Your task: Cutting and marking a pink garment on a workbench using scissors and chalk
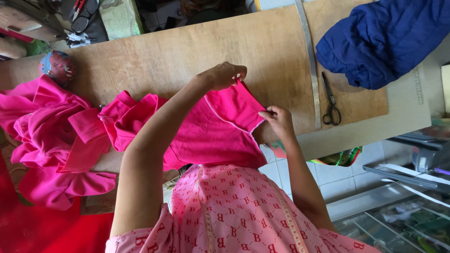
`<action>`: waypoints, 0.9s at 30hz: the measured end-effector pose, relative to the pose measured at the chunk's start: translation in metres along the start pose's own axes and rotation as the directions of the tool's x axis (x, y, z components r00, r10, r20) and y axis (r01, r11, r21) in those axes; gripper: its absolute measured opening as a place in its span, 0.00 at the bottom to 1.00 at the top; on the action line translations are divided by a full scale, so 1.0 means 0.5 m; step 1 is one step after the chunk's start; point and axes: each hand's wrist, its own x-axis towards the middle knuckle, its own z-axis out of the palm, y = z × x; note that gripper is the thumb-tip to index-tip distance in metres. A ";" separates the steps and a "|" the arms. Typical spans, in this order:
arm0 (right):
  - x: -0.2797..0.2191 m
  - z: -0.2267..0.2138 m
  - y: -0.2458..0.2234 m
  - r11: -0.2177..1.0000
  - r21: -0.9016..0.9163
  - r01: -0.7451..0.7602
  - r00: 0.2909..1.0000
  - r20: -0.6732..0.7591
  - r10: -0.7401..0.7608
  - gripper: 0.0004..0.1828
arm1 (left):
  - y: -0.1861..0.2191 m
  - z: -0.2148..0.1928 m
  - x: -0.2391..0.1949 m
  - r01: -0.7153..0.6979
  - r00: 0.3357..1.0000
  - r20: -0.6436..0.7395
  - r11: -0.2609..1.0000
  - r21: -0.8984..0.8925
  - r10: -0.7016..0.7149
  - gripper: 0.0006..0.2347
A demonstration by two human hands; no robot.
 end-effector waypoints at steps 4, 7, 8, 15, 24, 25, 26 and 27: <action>-0.015 0.003 0.008 0.970 0.234 -0.060 0.993 -0.085 0.082 0.24 | -0.034 0.020 0.033 -0.057 0.994 -0.095 0.995 -0.086 0.049 0.14; -0.037 -0.003 -0.021 0.977 0.212 0.018 0.984 -0.176 0.020 0.20 | -0.090 0.066 0.092 -0.050 0.992 -0.115 0.998 -0.044 0.045 0.08; -0.044 -0.006 -0.033 0.980 0.195 0.038 0.981 -0.192 0.000 0.23 | -0.094 0.077 0.101 -0.066 0.986 -0.158 0.997 -0.040 0.059 0.08; -0.049 -0.009 -0.060 0.955 0.295 -0.021 0.985 -0.156 0.070 0.15 | 0.071 0.031 0.052 0.211 0.931 -0.175 0.863 -0.459 -0.321 0.27; 0.040 0.019 0.109 0.889 -0.384 0.250 0.876 -0.301 -0.377 0.14 | -0.151 0.200 0.289 -0.137 0.779 -0.346 0.680 0.720 0.524 0.14; 0.040 0.021 0.108 0.887 -0.386 0.252 0.877 -0.297 -0.378 0.14 | -0.158 0.202 0.297 -0.135 0.778 -0.350 0.683 0.718 0.522 0.14; 0.039 0.023 0.107 0.831 -0.496 0.251 0.864 -0.273 -0.424 0.14 | -0.165 0.205 0.303 -0.129 0.741 -0.363 0.651 0.748 0.564 0.12; 0.038 0.025 0.106 0.762 -0.598 0.249 0.851 -0.241 -0.467 0.13 | -0.172 0.208 0.307 -0.118 0.703 -0.375 0.620 0.776 0.604 0.10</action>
